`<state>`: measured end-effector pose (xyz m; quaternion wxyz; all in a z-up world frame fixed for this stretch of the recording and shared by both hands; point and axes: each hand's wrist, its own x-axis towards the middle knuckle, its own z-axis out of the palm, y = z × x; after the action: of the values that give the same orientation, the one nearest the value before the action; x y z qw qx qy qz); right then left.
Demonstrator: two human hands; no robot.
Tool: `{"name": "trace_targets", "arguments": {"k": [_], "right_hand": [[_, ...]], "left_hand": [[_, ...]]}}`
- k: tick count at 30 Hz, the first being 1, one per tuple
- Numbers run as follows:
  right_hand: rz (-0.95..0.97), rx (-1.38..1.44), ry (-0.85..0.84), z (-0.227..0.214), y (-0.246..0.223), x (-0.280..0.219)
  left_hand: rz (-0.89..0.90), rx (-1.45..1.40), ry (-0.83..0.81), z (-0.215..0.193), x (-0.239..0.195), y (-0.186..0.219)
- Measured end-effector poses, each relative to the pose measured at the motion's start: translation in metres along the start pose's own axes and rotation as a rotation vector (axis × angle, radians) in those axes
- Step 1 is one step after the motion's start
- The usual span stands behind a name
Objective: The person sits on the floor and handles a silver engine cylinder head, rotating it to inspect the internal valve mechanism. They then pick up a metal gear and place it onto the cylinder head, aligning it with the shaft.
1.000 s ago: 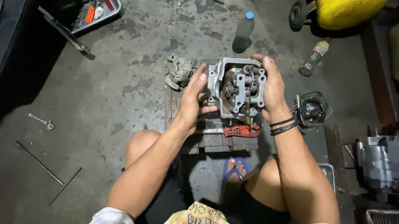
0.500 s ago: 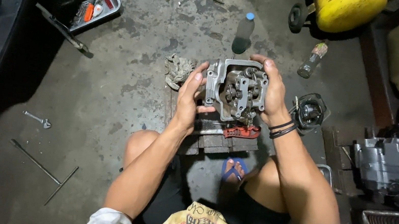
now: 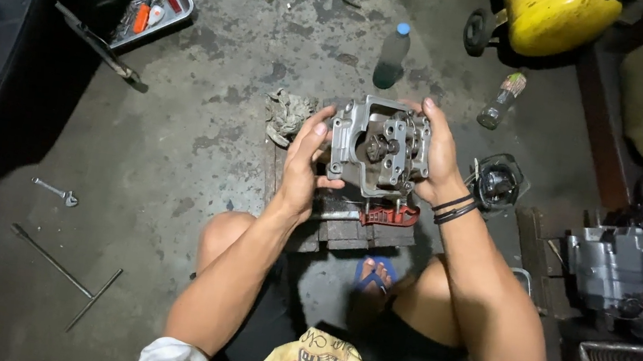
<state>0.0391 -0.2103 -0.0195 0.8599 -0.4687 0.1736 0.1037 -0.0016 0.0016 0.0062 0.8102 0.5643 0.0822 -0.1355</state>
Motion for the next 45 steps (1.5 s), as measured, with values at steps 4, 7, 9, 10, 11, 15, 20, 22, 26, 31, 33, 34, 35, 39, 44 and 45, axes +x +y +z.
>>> {"name": "trace_targets", "arguments": {"k": [4, 7, 9, 10, 11, 15, 20, 22, 26, 31, 33, 34, 35, 39, 44, 45], "right_hand": [[0.015, 0.016, -0.01, -0.016, 0.008, 0.018], [0.032, 0.028, -0.017, -0.013, 0.007, 0.019], [0.047, 0.025, -0.009, -0.001, 0.002, 0.009], [0.049, 0.024, -0.01, -0.004, 0.003, 0.012], [0.055, 0.014, -0.009, -0.007, 0.005, 0.014], [0.071, -0.002, -0.035, -0.012, 0.011, 0.022], [0.067, 0.012, -0.049, -0.009, 0.011, 0.023], [0.064, -0.017, -0.036, -0.006, 0.01, 0.022], [0.077, -0.043, -0.012, -0.005, 0.01, 0.024], [0.091, -0.055, -0.017, -0.009, 0.013, 0.033], [0.086, -0.08, -0.018, -0.006, 0.012, 0.032], [0.09, -0.08, -0.017, -0.008, 0.013, 0.034], [0.095, -0.094, -0.016, -0.01, 0.014, 0.036], [0.098, -0.097, -0.006, -0.011, 0.016, 0.042], [0.098, -0.154, 0.008, -0.01, 0.013, 0.046], [0.098, -0.173, 0.02, -0.01, 0.013, 0.046]], "left_hand": [[-0.002, -0.008, -0.013, -0.001, 0.0, 0.001], [-0.008, -0.014, 0.001, -0.001, 0.0, 0.002], [-0.008, -0.02, 0.002, -0.003, 0.001, 0.0], [-0.008, -0.02, 0.004, -0.003, 0.001, 0.0], [-0.01, -0.022, 0.011, -0.003, 0.001, 0.001], [0.051, 0.06, -0.003, -0.007, 0.004, -0.006], [0.072, 0.085, -0.016, -0.012, 0.008, -0.01], [0.071, 0.087, -0.014, -0.01, 0.006, -0.006], [0.076, 0.097, -0.011, -0.007, 0.004, -0.002], [0.075, 0.086, -0.011, -0.009, 0.007, -0.003], [0.095, 0.133, 0.01, -0.011, 0.011, -0.009], [0.092, 0.133, 0.013, -0.012, 0.012, -0.01], [0.093, 0.144, 0.02, -0.012, 0.012, -0.011], [0.098, 0.142, 0.021, -0.012, 0.014, -0.01], [0.102, 0.143, 0.02, -0.009, 0.014, -0.007], [0.104, 0.139, 0.023, -0.007, 0.014, -0.005]]}}
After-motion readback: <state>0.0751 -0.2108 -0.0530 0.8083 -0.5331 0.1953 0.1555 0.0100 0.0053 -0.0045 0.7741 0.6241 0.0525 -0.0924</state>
